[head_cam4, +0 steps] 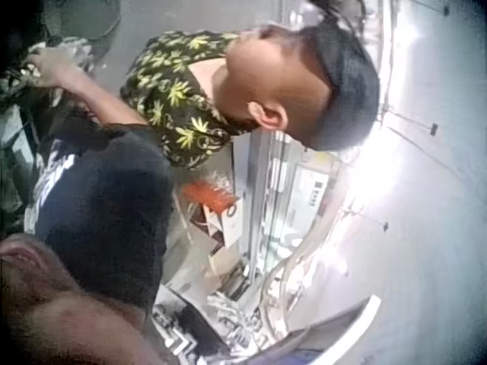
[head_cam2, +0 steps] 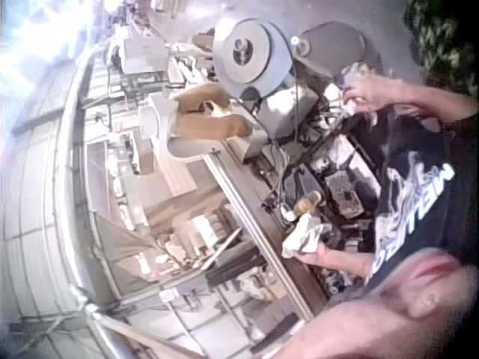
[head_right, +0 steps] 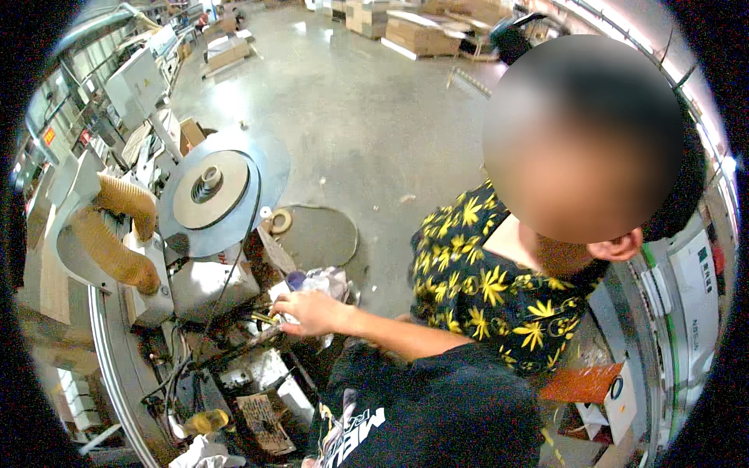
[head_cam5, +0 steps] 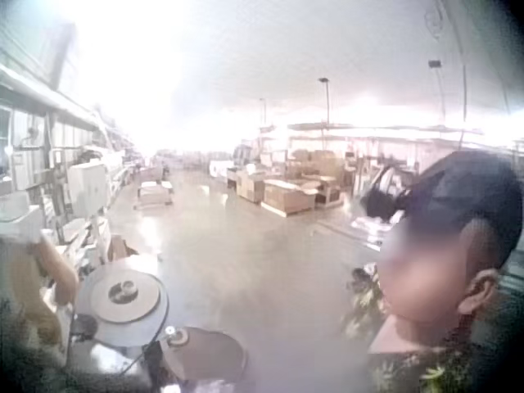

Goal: The person scrapes machine components using a utility knife, pours liquid from a bottle onto a cloth, and wipes down the machine parts and rollers with the cloth.

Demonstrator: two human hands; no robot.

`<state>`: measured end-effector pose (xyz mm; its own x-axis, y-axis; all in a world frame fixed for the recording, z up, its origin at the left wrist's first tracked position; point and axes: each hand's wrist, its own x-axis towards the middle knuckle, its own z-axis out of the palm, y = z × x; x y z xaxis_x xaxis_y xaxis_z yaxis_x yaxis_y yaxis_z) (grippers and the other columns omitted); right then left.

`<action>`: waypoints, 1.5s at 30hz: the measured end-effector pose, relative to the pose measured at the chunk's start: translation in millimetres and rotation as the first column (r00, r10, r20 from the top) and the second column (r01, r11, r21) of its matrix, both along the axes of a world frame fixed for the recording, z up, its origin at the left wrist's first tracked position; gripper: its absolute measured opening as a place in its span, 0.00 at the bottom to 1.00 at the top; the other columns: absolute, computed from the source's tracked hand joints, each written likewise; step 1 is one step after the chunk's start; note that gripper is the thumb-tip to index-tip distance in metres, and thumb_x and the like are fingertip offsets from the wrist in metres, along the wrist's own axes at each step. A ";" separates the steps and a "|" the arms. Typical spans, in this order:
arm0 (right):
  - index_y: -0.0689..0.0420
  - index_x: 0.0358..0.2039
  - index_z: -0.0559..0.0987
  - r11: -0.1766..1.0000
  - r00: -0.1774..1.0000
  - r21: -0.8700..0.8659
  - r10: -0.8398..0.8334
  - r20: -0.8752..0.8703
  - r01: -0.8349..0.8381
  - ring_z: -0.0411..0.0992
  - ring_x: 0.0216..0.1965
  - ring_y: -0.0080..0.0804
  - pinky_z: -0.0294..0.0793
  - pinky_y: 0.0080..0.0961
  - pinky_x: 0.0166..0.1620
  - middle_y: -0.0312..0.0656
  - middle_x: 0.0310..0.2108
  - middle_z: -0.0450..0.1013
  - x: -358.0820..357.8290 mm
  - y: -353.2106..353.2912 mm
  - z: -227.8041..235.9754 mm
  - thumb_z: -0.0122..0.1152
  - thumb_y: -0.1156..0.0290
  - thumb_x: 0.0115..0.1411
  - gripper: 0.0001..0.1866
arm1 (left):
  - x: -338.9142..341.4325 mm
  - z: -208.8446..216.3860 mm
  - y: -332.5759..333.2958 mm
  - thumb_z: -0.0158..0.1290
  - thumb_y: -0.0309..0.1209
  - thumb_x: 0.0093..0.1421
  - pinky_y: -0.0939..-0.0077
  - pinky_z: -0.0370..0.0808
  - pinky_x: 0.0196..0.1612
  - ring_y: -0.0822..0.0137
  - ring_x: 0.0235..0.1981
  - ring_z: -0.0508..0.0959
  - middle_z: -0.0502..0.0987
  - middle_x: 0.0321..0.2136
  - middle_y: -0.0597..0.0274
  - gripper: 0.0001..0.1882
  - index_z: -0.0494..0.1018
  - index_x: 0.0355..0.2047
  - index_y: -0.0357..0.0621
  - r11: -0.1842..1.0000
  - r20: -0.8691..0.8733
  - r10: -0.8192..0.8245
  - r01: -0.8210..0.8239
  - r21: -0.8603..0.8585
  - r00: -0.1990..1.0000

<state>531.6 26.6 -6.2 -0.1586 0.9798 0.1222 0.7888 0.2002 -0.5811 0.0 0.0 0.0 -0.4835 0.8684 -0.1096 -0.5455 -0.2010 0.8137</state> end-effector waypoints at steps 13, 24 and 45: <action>0.53 0.50 0.76 0.964 0.978 -0.164 0.204 -0.046 -0.209 0.76 0.47 0.48 0.76 0.40 0.49 0.45 0.46 0.75 77.1 103.2 -95.6 0.62 0.58 0.61 0.20 | 60.5 -26.1 109.8 0.50 0.50 0.67 0.49 0.71 0.59 0.51 0.57 0.73 0.72 0.58 0.49 0.33 0.63 0.64 0.40 0.963 -0.095 0.171 -0.187 -0.192 0.981; 0.55 0.48 0.79 0.814 0.858 -0.271 0.477 -0.193 -0.513 0.76 0.47 0.48 0.75 0.37 0.48 0.47 0.45 0.77 -85.6 176.8 -130.3 0.67 0.67 0.57 0.18 | 9.1 -21.3 -8.0 0.49 0.42 0.69 0.54 0.70 0.62 0.54 0.57 0.74 0.74 0.57 0.56 0.25 0.67 0.61 0.41 0.799 0.053 0.593 -0.578 -0.164 0.804; 0.61 0.48 0.78 0.648 0.670 -0.371 0.737 0.088 -0.665 0.77 0.46 0.46 0.74 0.36 0.51 0.49 0.45 0.78 -406.0 32.0 -98.9 0.65 0.71 0.59 0.17 | -315.6 -216.0 -205.4 0.50 0.32 0.70 0.71 0.73 0.37 0.70 0.33 0.77 0.78 0.34 0.63 0.10 0.74 0.44 0.38 0.318 -0.368 0.813 -0.873 -0.369 0.452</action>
<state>125.5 58.6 -105.2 -0.7979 0.5415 -0.2649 0.5877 0.6010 -0.5417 -315.6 -205.4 -216.0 -0.9566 -0.1702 -0.2363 -0.2198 -0.1106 0.9693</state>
